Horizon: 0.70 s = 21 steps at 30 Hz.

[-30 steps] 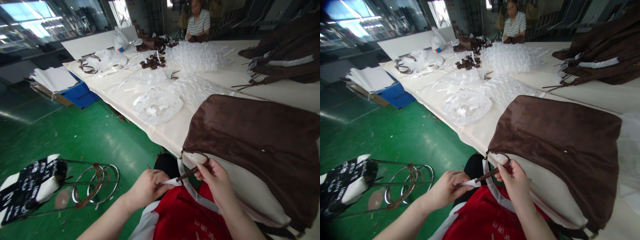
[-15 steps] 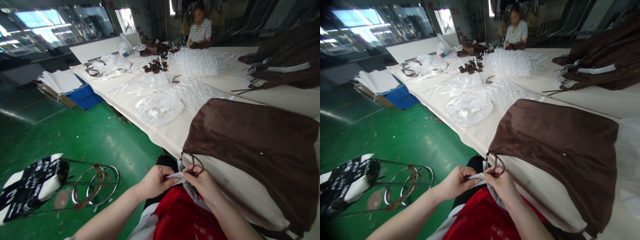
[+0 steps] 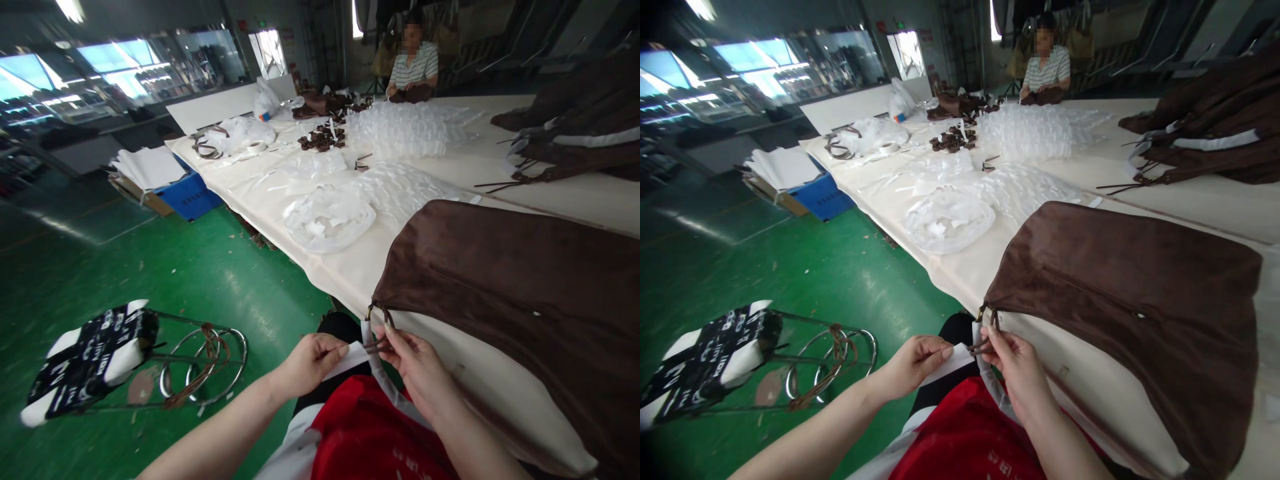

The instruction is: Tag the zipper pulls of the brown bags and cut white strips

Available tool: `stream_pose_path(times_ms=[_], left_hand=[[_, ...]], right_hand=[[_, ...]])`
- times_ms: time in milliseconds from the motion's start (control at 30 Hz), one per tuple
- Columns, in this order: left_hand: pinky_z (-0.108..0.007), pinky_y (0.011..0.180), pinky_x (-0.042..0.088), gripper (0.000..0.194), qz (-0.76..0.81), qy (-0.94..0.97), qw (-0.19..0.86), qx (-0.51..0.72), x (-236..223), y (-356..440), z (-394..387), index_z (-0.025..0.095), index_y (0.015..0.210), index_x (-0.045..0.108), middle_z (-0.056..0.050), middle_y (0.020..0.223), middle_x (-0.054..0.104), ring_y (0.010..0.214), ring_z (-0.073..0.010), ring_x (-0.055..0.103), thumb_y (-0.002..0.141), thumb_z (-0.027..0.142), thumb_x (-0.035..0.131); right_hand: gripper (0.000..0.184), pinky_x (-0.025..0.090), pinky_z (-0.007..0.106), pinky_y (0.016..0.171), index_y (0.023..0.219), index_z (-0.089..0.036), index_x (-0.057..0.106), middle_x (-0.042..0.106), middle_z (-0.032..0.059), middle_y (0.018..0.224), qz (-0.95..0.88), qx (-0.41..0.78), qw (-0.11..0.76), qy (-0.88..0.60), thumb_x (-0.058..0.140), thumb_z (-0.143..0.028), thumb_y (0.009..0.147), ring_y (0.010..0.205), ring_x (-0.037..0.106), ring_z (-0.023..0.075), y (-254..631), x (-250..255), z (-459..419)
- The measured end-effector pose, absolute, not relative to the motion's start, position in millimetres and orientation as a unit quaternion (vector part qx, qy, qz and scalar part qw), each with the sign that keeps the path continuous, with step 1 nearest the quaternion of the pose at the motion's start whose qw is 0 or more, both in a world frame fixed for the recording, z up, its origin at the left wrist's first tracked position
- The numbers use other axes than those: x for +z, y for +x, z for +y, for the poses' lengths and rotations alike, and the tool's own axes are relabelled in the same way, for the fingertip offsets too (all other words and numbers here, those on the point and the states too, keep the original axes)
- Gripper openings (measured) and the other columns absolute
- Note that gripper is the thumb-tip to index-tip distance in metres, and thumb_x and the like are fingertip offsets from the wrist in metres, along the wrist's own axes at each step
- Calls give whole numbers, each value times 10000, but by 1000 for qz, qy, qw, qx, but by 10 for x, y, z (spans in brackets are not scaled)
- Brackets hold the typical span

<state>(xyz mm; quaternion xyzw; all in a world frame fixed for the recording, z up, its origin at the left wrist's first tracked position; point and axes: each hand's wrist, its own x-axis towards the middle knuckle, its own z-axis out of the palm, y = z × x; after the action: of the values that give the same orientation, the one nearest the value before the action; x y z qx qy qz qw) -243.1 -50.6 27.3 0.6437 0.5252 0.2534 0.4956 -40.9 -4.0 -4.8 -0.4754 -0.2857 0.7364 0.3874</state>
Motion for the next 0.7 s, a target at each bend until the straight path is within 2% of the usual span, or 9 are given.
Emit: stream_pose_path(times_ms=[100, 200, 300, 367, 467, 700], left_hand=[[-234, 652, 407, 466, 547, 660, 438, 271, 258, -2398, -519, 136, 663, 561, -26, 723, 511, 674, -126, 467, 968, 450, 402], [-243, 703, 435, 430, 586, 661, 379, 275, 272, -2391, -554, 141, 706, 635, -68, 826, 580, 763, -150, 530, 962, 424, 435], [-232, 671, 434, 394, 611, 664, 347, 258, 303, -2396, -597, 152, 707, 653, -57, 785, 575, 739, -144, 534, 958, 385, 458], [-230, 677, 434, 377, 607, 673, 345, 245, 317, -2392, -616, 156, 712, 655, -48, 756, 578, 735, -142, 537, 960, 361, 459], [-228, 678, 429, 380, 600, 683, 346, 232, 321, -2366, -613, 156, 709, 650, -37, 725, 578, 720, -137, 539, 967, 345, 444], [-226, 648, 416, 384, 624, 688, 301, 214, 341, -2347, -511, 154, 702, 650, -31, 722, 563, 671, -126, 535, 968, 329, 437]], right_hand=[[475, 488, 233, 602, 859, -149, 765, 669, 45, 699, -386, 695, 347, -498, 722, -596, 704, 683, 599, 152, -515, -98, -56], [452, 433, 215, 531, 829, -151, 751, 608, 15, 620, -451, 675, 329, -482, 692, -590, 738, 623, 562, 136, -534, -88, -43], [476, 255, 192, 380, 800, -141, 703, 406, -68, 487, -377, 721, 333, -478, 655, -612, 749, 425, 356, 70, -489, -24, 8], [452, 165, 184, 367, 805, -145, 661, 350, -98, 493, -319, 755, 335, -464, 679, -589, 727, 398, 245, 44, -466, 16, 50], [369, 170, 171, 387, 742, -164, 574, 396, -97, 537, -310, 775, 338, -434, 741, -486, 673, 420, 270, 33, -490, 19, 91], [158, 241, 195, 386, 664, -187, 541, 425, -82, 456, -396, 745, 294, -449, 610, -310, 734, 384, 326, 65, -603, -152, 72]])
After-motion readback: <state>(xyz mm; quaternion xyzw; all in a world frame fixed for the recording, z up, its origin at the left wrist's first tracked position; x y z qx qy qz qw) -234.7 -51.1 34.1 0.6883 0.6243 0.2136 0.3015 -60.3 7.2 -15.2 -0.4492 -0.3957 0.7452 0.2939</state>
